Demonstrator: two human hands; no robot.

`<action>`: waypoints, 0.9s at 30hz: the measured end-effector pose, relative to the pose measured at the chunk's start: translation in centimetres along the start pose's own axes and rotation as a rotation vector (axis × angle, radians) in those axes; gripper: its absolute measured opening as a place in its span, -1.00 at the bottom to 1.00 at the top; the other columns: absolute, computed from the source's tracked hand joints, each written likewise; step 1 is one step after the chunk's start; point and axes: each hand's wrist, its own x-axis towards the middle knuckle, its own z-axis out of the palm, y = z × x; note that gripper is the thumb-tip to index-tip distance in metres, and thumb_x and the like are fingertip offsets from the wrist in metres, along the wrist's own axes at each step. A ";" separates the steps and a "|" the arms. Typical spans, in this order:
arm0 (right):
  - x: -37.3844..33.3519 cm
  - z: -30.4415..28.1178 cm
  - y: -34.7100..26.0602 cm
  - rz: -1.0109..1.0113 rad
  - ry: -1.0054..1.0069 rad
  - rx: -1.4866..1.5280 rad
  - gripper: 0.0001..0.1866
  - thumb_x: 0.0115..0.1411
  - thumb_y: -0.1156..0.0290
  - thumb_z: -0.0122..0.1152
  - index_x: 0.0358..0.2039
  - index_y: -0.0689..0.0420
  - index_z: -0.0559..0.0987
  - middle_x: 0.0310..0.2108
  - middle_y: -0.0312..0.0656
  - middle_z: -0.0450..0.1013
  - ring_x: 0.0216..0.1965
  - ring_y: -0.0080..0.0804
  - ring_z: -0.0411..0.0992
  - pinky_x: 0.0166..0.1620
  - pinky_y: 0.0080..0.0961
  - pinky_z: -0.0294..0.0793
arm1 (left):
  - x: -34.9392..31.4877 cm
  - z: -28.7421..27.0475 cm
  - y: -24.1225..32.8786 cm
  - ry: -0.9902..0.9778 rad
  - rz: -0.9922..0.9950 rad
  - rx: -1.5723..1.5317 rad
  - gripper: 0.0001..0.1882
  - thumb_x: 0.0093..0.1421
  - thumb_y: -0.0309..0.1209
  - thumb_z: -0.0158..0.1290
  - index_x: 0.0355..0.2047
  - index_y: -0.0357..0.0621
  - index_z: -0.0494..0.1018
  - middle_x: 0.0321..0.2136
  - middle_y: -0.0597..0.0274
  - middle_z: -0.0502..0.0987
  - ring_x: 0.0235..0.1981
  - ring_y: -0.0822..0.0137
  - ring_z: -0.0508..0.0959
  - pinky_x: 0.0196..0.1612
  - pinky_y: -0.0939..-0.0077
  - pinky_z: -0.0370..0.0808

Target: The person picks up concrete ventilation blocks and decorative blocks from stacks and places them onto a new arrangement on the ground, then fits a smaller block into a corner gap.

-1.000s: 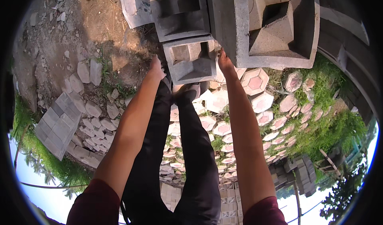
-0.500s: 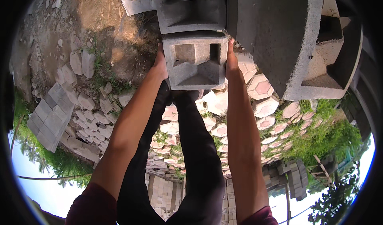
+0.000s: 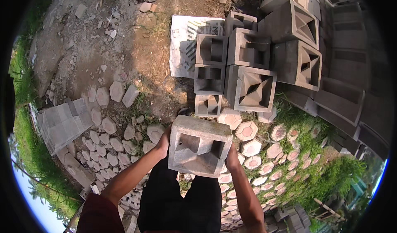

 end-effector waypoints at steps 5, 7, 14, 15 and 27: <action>-16.5 7.0 -5.6 -0.387 -0.114 -0.357 -0.37 0.32 -0.04 -0.41 0.18 0.20 0.18 0.13 -0.13 0.22 0.14 -0.28 0.19 0.21 -0.35 0.12 | -21.6 7.0 5.5 -0.147 0.340 -0.111 -0.20 0.20 0.28 -0.49 0.06 -0.15 0.29 -0.08 0.22 0.44 -0.08 0.34 0.42 -0.01 0.37 0.35; -21.6 12.4 -8.3 -0.538 -0.123 -0.201 -0.39 0.33 0.00 -0.44 0.10 0.26 0.27 0.04 -0.11 0.29 0.07 -0.31 0.23 0.14 -0.38 0.17 | -28.7 10.0 7.2 -0.152 0.546 -0.238 -0.20 0.19 0.30 -0.47 0.04 -0.15 0.29 -0.13 0.23 0.45 -0.15 0.36 0.44 -0.08 0.40 0.37; -26.8 24.9 -13.6 -0.349 -0.094 -0.129 -0.45 0.29 0.01 -0.21 0.06 0.19 0.38 -0.04 -0.21 0.41 -0.05 -0.37 0.36 0.05 -0.47 0.28 | -33.7 6.7 8.4 0.066 0.647 -0.379 -0.24 0.22 0.24 -0.42 -0.12 -0.25 0.40 -0.38 0.16 0.50 -0.35 0.34 0.47 -0.21 0.46 0.41; -27.2 26.7 -14.1 -0.322 -0.113 -0.148 -0.45 0.28 0.00 -0.20 0.05 0.19 0.39 -0.05 -0.22 0.42 -0.07 -0.37 0.38 0.02 -0.47 0.31 | -33.7 5.7 8.6 0.100 0.654 -0.401 -0.24 0.22 0.23 -0.42 -0.11 -0.26 0.39 -0.37 0.14 0.50 -0.35 0.33 0.47 -0.20 0.45 0.41; -22.4 48.5 -12.6 -0.367 -0.181 -0.429 -0.31 0.25 -0.13 -0.23 0.13 0.22 0.29 0.03 -0.04 0.32 -0.04 -0.31 0.38 0.01 -0.45 0.36 | -35.6 -10.7 23.6 0.033 0.837 -0.283 -0.59 0.28 -0.17 -0.23 -0.14 -0.18 0.48 -0.29 0.18 0.53 -0.32 0.41 0.45 -0.18 0.50 0.35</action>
